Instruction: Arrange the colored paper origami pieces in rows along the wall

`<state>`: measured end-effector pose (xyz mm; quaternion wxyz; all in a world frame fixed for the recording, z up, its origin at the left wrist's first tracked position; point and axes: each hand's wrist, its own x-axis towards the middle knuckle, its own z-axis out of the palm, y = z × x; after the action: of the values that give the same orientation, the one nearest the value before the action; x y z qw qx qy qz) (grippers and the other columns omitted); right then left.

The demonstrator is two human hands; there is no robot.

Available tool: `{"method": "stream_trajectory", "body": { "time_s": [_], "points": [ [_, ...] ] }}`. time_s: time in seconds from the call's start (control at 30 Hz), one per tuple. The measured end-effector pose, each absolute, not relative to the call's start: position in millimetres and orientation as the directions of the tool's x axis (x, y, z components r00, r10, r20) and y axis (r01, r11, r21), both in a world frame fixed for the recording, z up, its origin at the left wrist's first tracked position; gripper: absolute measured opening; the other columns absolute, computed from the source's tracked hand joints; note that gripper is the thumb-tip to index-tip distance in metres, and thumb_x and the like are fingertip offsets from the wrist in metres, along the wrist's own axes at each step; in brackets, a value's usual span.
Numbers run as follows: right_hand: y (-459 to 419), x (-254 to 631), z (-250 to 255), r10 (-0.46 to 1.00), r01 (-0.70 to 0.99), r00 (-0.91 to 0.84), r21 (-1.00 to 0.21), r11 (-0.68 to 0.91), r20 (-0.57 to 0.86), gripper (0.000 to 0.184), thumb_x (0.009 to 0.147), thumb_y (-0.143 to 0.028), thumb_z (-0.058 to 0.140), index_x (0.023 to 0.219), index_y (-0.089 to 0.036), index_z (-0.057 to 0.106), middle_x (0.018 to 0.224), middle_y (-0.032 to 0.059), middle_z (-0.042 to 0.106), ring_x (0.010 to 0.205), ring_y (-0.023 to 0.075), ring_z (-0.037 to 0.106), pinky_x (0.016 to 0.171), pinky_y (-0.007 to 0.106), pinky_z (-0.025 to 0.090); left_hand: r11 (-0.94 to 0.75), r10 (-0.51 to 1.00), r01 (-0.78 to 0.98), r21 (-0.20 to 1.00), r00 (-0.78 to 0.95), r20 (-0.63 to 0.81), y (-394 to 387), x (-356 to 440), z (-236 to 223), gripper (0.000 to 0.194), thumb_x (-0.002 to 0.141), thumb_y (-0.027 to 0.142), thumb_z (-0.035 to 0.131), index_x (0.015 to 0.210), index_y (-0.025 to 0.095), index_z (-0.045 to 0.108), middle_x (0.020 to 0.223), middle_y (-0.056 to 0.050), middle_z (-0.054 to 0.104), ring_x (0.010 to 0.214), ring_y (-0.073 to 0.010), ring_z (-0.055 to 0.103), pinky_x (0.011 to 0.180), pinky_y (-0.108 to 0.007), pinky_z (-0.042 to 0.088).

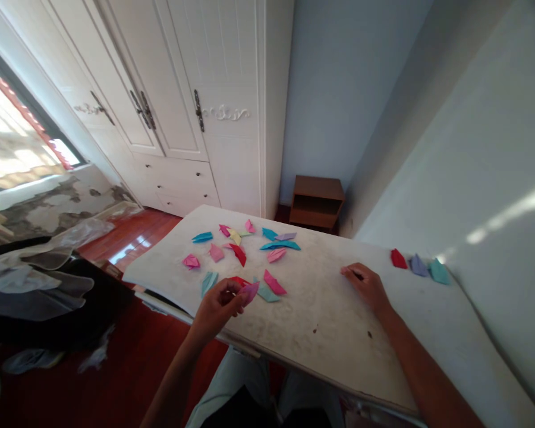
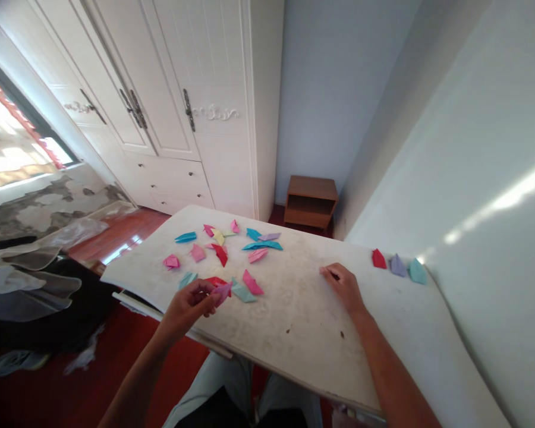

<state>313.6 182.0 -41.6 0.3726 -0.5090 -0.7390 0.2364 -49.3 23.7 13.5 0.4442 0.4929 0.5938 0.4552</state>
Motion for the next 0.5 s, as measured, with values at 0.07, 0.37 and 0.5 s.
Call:
{"method": "stream_trajectory", "body": {
  "time_s": [0.07, 0.37, 0.5],
  "points": [
    [182.0, 311.5, -42.1, 0.915, 0.596, -0.224, -0.695, 0.402, 0.337, 0.039, 0.087, -0.051, 0.048, 0.069, -0.018, 0.059, 0.076, 0.0066, 0.061, 0.071, 0.0181, 0.055, 0.068, 0.03, 0.042, 0.095, 0.992, 0.098, 0.991, -0.087, -0.086, 32.7, -41.5, 21.3, 0.04, 0.074, 0.047, 0.068, 0.085, 0.013, 0.051, 0.067, -0.004, 0.063, 0.058, -0.0139, 0.059, 0.052, -0.025, 0.046],
    [184.8, 307.7, -45.1, 0.882, 0.614, -0.262, -0.637, 0.465, 0.391, 0.034, 0.092, -0.036, 0.047, 0.065, -0.017, 0.054, 0.074, 0.0047, 0.056, 0.07, 0.0153, 0.051, 0.067, 0.028, 0.038, 0.046, 0.996, 0.0, 0.999, 0.073, -0.045, 111.7, 39.7, 59.4, 0.037, 0.065, 0.037, 0.077, 0.078, 0.012, 0.052, 0.053, 0.004, 0.052, 0.044, -0.0047, 0.043, 0.041, -0.016, 0.031],
    [187.8, 307.9, -46.5, 0.88, 0.604, -0.256, -0.644, 0.469, 0.401, 0.033, 0.091, -0.033, 0.049, 0.063, -0.017, 0.052, 0.07, 0.0033, 0.053, 0.068, 0.0142, 0.05, 0.065, 0.027, 0.036, 0.008, 0.98, -0.113, 0.994, 0.199, 0.015, 168.3, 91.3, 68.7, 0.036, 0.066, 0.037, 0.078, 0.073, 0.011, 0.053, 0.054, 0.004, 0.049, 0.042, -0.0022, 0.038, 0.04, -0.016, 0.027]
  ]
}}
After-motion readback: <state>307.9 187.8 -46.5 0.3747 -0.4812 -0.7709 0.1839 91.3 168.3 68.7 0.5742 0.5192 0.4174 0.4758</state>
